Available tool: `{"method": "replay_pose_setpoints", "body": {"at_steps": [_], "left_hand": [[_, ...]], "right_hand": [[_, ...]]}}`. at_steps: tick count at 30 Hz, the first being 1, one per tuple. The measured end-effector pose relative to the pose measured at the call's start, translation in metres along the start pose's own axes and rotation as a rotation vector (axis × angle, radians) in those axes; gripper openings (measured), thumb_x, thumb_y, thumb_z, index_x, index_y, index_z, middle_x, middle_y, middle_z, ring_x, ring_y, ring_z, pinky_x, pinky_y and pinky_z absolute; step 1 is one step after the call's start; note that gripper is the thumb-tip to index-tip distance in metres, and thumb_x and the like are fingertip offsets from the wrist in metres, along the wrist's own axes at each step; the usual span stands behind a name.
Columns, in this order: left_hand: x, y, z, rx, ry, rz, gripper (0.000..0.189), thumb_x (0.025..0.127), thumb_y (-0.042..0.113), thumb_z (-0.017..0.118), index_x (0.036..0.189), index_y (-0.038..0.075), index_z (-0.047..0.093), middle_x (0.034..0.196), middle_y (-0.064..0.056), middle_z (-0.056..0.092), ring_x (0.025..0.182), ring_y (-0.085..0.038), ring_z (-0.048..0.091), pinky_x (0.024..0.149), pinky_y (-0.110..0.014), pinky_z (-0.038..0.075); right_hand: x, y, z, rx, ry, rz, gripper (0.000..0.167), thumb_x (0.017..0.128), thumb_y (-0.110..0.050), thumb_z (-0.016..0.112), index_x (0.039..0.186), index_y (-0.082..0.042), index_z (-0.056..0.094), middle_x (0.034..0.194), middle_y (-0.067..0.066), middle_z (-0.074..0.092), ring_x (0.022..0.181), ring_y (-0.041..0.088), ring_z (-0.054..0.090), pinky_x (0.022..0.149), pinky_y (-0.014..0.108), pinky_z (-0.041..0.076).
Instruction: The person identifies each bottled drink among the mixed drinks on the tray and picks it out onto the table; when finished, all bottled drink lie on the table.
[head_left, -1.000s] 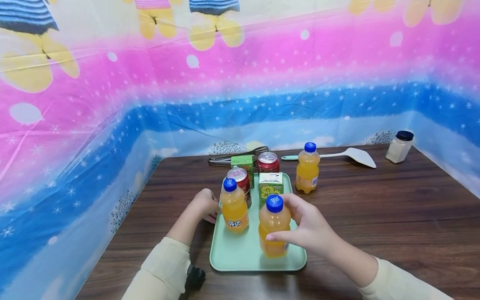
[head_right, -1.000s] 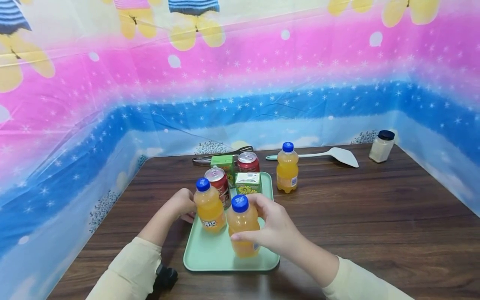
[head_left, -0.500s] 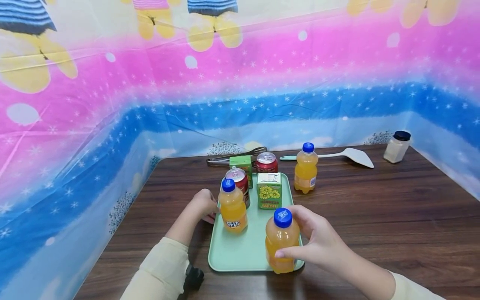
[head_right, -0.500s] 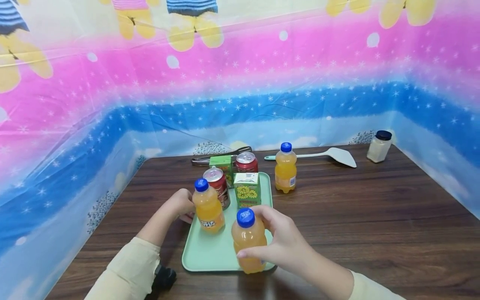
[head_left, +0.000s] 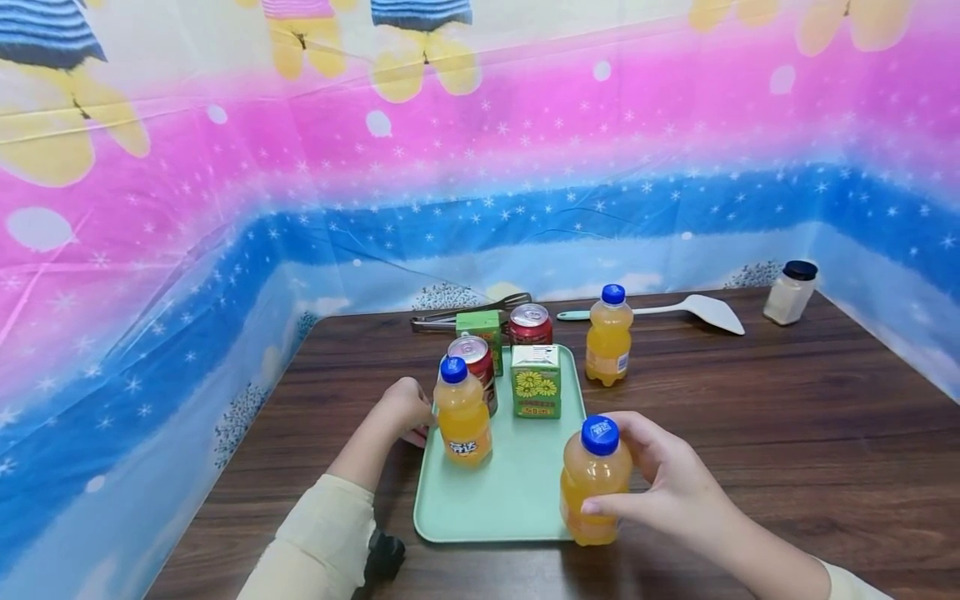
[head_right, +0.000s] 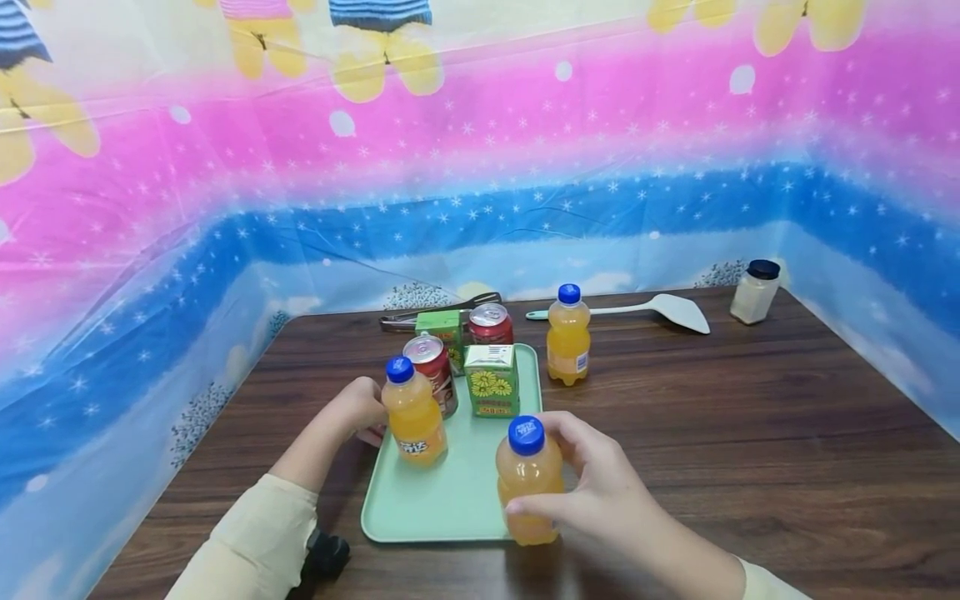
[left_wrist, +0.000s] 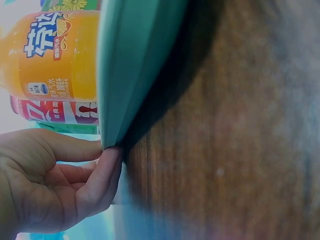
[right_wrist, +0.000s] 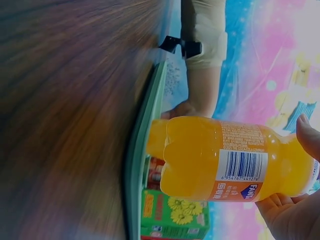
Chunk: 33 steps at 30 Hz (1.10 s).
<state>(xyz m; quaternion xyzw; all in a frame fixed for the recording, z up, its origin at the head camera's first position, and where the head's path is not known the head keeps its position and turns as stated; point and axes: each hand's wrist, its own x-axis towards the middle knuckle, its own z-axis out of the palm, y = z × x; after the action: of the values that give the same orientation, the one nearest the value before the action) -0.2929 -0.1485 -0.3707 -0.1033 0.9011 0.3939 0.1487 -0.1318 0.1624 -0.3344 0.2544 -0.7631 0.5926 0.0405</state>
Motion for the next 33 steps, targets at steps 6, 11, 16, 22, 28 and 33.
{"method": "replay_pose_setpoints", "body": {"at_steps": [6, 11, 16, 22, 28, 33], "left_hand": [[-0.001, 0.001, -0.002, 0.003, 0.003, -0.001, 0.010, 0.078, -0.004, 0.068, 0.082, -0.006, 0.059, 0.075, -0.017, 0.060, 0.060, -0.026, 0.063, 0.052, -0.034, 0.057], [-0.002, 0.001, -0.003, 0.009, 0.009, -0.001, 0.010, 0.078, -0.004, 0.068, 0.082, -0.006, 0.058, 0.076, -0.017, 0.059, 0.061, -0.026, 0.063, 0.052, -0.034, 0.057], [-0.001, 0.001, -0.002, 0.004, 0.004, 0.004, 0.012, 0.079, -0.004, 0.068, 0.085, -0.006, 0.057, 0.076, -0.017, 0.059, 0.061, -0.026, 0.063, 0.052, -0.034, 0.057], [0.000, 0.002, -0.002, 0.010, 0.006, -0.002, 0.012, 0.078, -0.004, 0.068, 0.084, -0.006, 0.058, 0.076, -0.017, 0.059, 0.061, -0.026, 0.063, 0.052, -0.034, 0.057], [0.000, 0.002, -0.001, 0.015, 0.008, -0.006, 0.012, 0.079, -0.004, 0.068, 0.086, -0.006, 0.058, 0.077, -0.018, 0.059, 0.061, -0.026, 0.063, 0.052, -0.034, 0.057], [-0.002, 0.000, 0.001, 0.013, 0.010, 0.033, 0.011, 0.077, -0.006, 0.066, 0.083, -0.006, 0.057, 0.075, -0.018, 0.059, 0.060, -0.026, 0.063, 0.050, -0.034, 0.057]], "right_hand": [[-0.002, 0.005, -0.009, -0.032, 0.042, 0.046, 0.060, 0.069, -0.015, 0.083, 0.120, -0.009, 0.052, 0.113, 0.004, 0.060, 0.102, 0.020, 0.061, 0.086, 0.027, 0.052], [-0.002, 0.008, -0.017, -0.063, 0.085, 0.063, 0.060, 0.069, -0.015, 0.083, 0.120, -0.009, 0.052, 0.112, 0.005, 0.061, 0.099, 0.019, 0.062, 0.084, 0.029, 0.053], [0.002, 0.011, -0.024, -0.130, 0.132, 0.084, 0.063, 0.069, -0.018, 0.084, 0.121, -0.008, 0.051, 0.112, 0.005, 0.061, 0.098, 0.018, 0.063, 0.082, 0.028, 0.054], [0.007, 0.015, -0.035, -0.181, 0.165, 0.093, 0.063, 0.070, -0.018, 0.083, 0.123, -0.009, 0.050, 0.114, 0.006, 0.060, 0.099, 0.019, 0.062, 0.079, 0.029, 0.055], [0.016, 0.023, -0.046, -0.216, 0.186, 0.056, 0.063, 0.071, -0.017, 0.082, 0.124, -0.007, 0.050, 0.114, 0.006, 0.060, 0.099, 0.017, 0.062, 0.079, 0.028, 0.055], [0.024, 0.032, -0.054, -0.238, 0.210, 0.052, 0.062, 0.072, -0.019, 0.082, 0.123, -0.006, 0.050, 0.114, 0.008, 0.060, 0.099, 0.021, 0.062, 0.080, 0.033, 0.055]]}}
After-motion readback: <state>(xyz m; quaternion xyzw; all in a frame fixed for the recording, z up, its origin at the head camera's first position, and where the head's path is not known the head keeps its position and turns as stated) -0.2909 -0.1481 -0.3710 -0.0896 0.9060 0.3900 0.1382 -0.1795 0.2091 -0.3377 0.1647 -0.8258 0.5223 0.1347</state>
